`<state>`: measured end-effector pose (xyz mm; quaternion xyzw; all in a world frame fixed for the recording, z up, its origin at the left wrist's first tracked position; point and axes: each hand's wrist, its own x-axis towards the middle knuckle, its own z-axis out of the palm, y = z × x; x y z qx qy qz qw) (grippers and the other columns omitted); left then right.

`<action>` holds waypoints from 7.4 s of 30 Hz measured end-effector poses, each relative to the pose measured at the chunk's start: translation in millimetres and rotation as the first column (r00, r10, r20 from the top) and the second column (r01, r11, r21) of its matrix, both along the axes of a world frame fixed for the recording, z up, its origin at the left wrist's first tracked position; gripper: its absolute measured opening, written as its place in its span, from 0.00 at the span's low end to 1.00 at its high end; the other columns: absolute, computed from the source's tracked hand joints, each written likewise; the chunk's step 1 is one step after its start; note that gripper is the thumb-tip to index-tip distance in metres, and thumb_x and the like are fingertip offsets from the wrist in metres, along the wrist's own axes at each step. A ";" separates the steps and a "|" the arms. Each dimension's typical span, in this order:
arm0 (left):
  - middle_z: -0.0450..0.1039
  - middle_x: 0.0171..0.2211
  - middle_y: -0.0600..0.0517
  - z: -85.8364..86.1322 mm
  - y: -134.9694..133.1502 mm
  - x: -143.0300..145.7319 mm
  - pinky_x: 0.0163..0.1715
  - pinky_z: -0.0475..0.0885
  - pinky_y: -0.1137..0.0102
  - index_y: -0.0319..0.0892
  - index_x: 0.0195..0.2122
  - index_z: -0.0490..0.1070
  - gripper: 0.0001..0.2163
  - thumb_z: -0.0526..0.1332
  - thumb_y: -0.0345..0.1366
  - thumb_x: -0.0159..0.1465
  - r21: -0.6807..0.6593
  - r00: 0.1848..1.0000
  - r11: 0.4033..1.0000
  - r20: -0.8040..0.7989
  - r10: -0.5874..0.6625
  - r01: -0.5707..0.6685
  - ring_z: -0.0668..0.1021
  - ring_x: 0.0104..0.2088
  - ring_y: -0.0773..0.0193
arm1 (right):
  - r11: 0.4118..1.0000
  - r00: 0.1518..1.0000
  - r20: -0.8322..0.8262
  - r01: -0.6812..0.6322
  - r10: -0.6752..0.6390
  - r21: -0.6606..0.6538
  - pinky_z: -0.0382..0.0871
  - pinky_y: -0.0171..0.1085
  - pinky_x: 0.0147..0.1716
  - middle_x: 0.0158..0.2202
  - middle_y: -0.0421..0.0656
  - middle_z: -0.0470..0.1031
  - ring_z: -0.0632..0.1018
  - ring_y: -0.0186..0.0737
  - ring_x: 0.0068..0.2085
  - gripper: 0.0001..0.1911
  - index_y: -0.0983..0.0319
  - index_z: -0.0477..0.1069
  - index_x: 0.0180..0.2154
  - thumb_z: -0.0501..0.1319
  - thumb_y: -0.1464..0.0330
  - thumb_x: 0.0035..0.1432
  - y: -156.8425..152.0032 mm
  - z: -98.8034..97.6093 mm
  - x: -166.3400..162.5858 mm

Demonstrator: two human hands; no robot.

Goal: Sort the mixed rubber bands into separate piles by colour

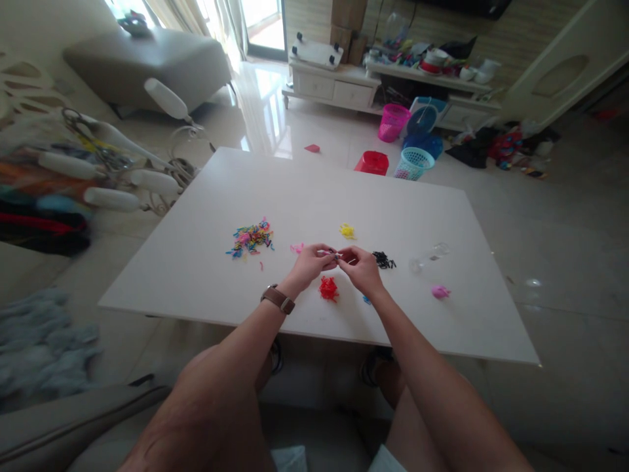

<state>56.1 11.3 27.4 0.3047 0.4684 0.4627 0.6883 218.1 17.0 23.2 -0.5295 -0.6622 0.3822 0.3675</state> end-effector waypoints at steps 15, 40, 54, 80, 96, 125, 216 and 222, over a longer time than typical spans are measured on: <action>0.81 0.32 0.45 -10.9 5.1 11.3 0.53 0.75 0.59 0.36 0.33 0.75 0.15 0.77 0.35 0.49 0.038 0.996 0.999 0.090 0.017 -0.021 0.83 0.36 0.61 | 0.997 0.996 -0.072 0.050 -0.047 0.050 0.71 0.36 0.34 0.30 0.42 0.77 0.76 0.36 0.30 0.12 0.62 0.80 0.41 0.62 0.67 0.56 2.3 -6.9 7.4; 0.79 0.30 0.46 -8.4 -0.6 18.6 0.47 0.77 0.63 0.34 0.32 0.77 0.12 0.75 0.33 0.50 0.001 0.988 0.993 -0.098 -0.117 0.117 0.81 0.33 0.64 | 0.989 0.935 0.353 0.018 0.036 -0.149 0.67 0.34 0.31 0.26 0.39 0.78 0.76 0.35 0.29 0.08 0.60 0.75 0.31 0.64 0.77 0.48 9.7 5.5 76.2; 0.80 0.32 0.44 -17.3 0.4 27.3 0.47 0.77 0.64 0.35 0.29 0.79 0.11 0.75 0.35 0.49 -0.046 0.960 0.967 -0.116 -0.255 0.251 0.81 0.33 0.62 | 0.933 0.869 0.410 -0.140 0.276 -0.332 0.63 0.31 0.22 0.21 0.37 0.75 0.73 0.33 0.22 0.12 0.61 0.76 0.25 0.70 0.81 0.38 4.9 -10.2 96.7; 0.81 0.31 0.46 -15.7 -1.6 28.1 0.48 0.76 0.63 0.35 0.39 0.82 0.17 0.76 0.38 0.49 -0.007 0.977 0.983 -0.106 -0.184 0.184 0.81 0.33 0.63 | 0.990 0.981 0.134 -0.136 0.140 -0.037 0.65 0.33 0.31 0.27 0.40 0.77 0.74 0.34 0.29 0.05 0.62 0.76 0.29 0.63 0.69 0.56 0.0 0.4 46.9; 0.82 0.39 0.40 -21.4 28.1 -64.1 0.48 0.72 0.63 0.35 0.43 0.83 0.13 0.60 0.29 0.61 0.109 0.273 0.981 -0.960 0.062 0.158 0.81 0.45 0.50 | 0.999 0.965 0.263 -0.026 0.015 0.038 0.65 0.34 0.33 0.27 0.40 0.77 0.74 0.35 0.29 0.05 0.61 0.75 0.27 0.62 0.72 0.55 -1.1 4.8 51.3; 0.80 0.33 0.46 -18.9 25.0 -26.0 0.42 0.74 0.64 0.37 0.37 0.81 0.15 0.71 0.38 0.49 0.082 0.868 0.996 -0.497 0.002 0.045 0.80 0.36 0.59 | 0.960 0.760 0.608 0.280 -0.229 0.012 0.68 0.35 0.42 0.36 0.45 0.81 0.79 0.40 0.38 0.16 0.62 0.78 0.47 0.59 0.72 0.57 21.2 -6.0 95.9; 0.72 0.48 0.40 -55.5 -1.3 -201.6 0.48 0.70 0.66 0.38 0.50 0.74 0.20 0.65 0.35 0.56 0.143 -0.085 0.986 -0.987 0.136 -0.083 0.77 0.45 0.55 | 0.989 0.816 0.561 -0.083 0.138 -0.122 0.65 0.35 0.37 0.35 0.42 0.81 0.78 0.39 0.35 0.08 0.59 0.77 0.33 0.59 0.67 0.57 -18.9 5.5 103.0; 0.81 0.37 0.44 -73.9 -12.5 -214.3 0.40 0.71 0.70 0.39 0.40 0.79 0.09 0.62 0.32 0.60 0.103 -0.011 0.992 -0.995 0.102 -0.075 0.80 0.38 0.57 | 0.983 0.791 0.586 -0.111 0.176 -0.145 0.64 0.35 0.36 0.35 0.42 0.81 0.78 0.38 0.34 0.08 0.59 0.77 0.34 0.59 0.67 0.57 -14.8 1.1 99.0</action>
